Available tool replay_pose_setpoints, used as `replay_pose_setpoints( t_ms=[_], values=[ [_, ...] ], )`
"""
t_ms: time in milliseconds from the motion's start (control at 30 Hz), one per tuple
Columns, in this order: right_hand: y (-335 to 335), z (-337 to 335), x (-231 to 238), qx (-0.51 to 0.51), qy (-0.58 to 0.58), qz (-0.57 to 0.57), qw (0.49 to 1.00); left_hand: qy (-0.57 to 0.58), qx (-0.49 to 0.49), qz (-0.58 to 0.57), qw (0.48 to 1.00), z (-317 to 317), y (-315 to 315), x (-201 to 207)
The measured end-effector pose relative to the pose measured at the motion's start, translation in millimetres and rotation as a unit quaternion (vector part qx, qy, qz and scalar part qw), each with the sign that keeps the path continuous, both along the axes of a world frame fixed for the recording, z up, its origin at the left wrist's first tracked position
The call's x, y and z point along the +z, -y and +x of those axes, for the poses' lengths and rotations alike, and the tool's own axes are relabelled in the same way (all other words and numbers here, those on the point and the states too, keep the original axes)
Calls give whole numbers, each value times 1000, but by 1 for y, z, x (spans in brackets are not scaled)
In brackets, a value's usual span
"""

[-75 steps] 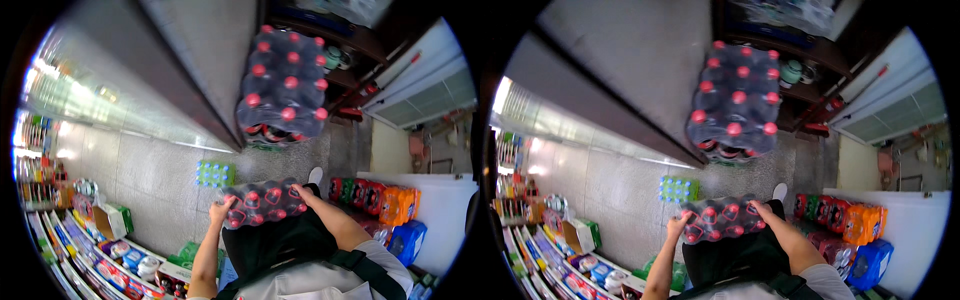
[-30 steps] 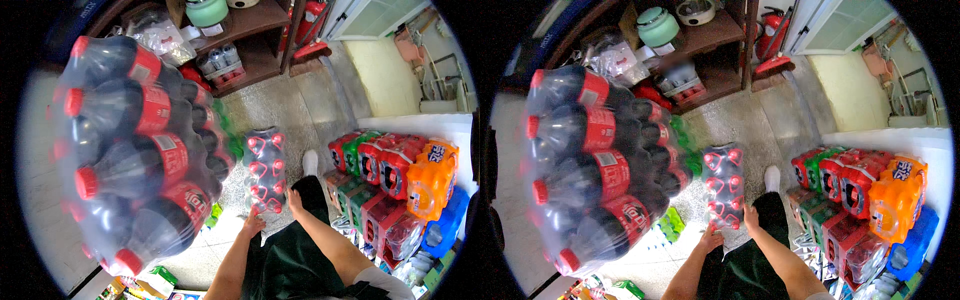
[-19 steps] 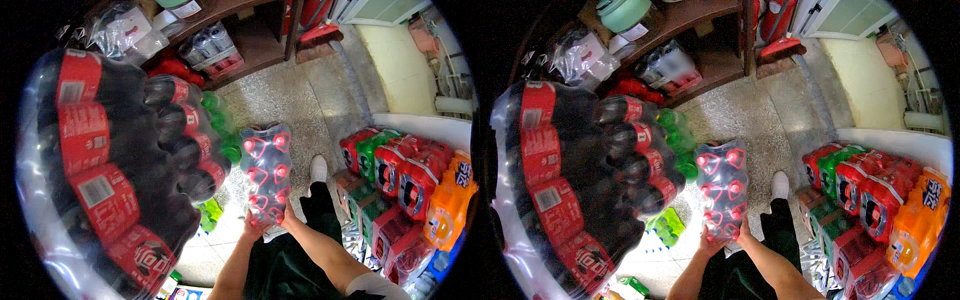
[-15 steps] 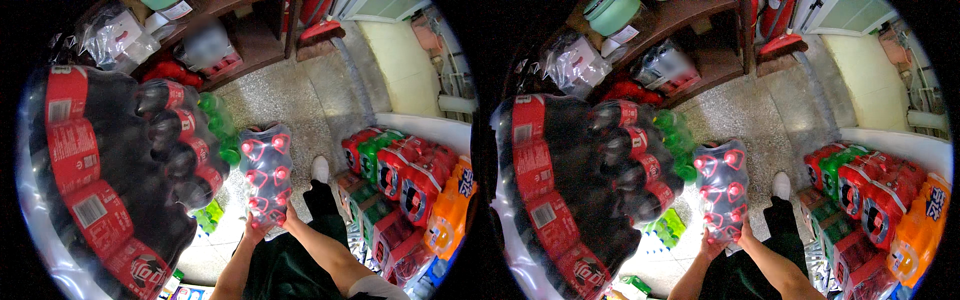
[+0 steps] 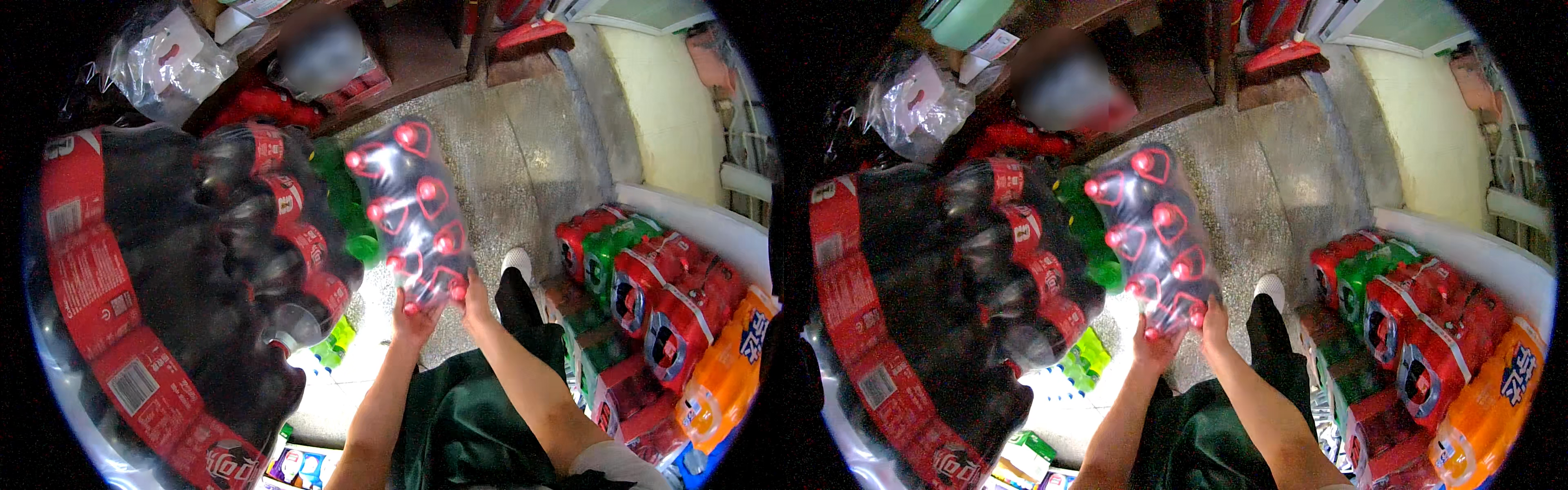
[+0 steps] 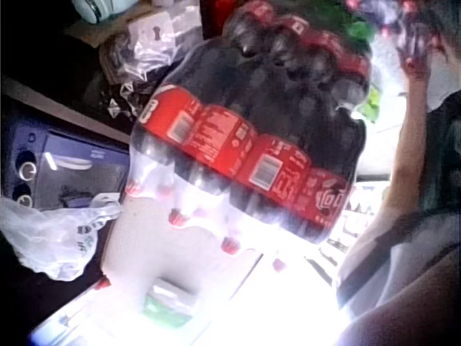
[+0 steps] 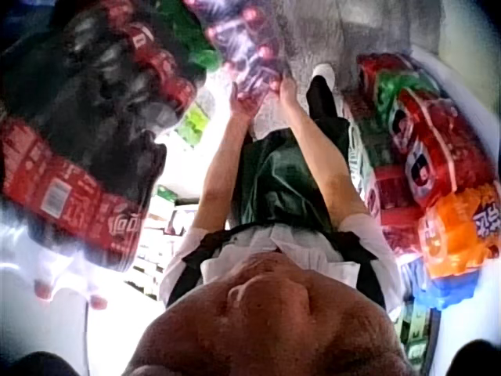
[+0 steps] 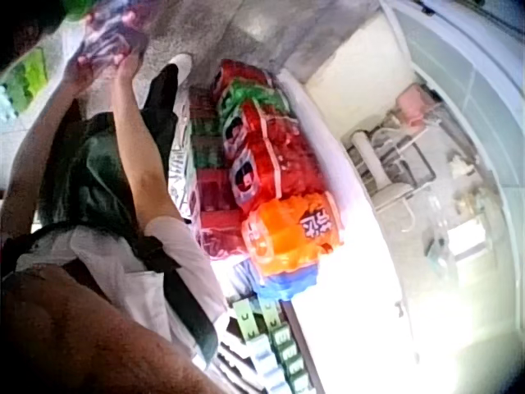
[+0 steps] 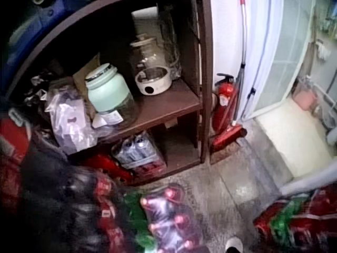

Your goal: The person moves multiple shrink-wrapped packs of bottled beverages from a refrigerated display case to a cardboard box on the floor. They also handle a smaller pack of orange bottles and a large water jug, placing them into the box. The person walks between the cooler and the box repeatedly to transfer the items.

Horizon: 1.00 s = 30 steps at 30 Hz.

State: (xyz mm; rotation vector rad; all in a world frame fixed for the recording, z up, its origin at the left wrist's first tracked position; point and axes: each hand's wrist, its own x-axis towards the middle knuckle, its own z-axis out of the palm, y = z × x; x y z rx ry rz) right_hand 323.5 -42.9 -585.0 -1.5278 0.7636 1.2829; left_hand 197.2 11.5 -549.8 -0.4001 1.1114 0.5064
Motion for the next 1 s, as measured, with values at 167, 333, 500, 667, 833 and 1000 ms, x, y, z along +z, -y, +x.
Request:
replay_pose_setpoints(
  t_ms=[167,333,500,667,833,1000],
  values=[
    [-25,20,6,-36,11,89,995,28,43,24,998,25,-42,-11],
    [-52,22,22,-70,-3,129,989,-16,-2,14,1000,27,-78,-10],
    [-57,22,26,-28,1,108,994,-41,-16,-5,999,29,-80,-5],
    [-43,19,12,-1,11,160,987,-22,-51,13,998,25,-80,-7],
    [-17,24,7,15,-69,246,967,-55,-144,-36,987,11,-81,19],
    [8,-13,55,81,-35,176,980,-141,-217,45,965,-2,-45,73]
  ],
)
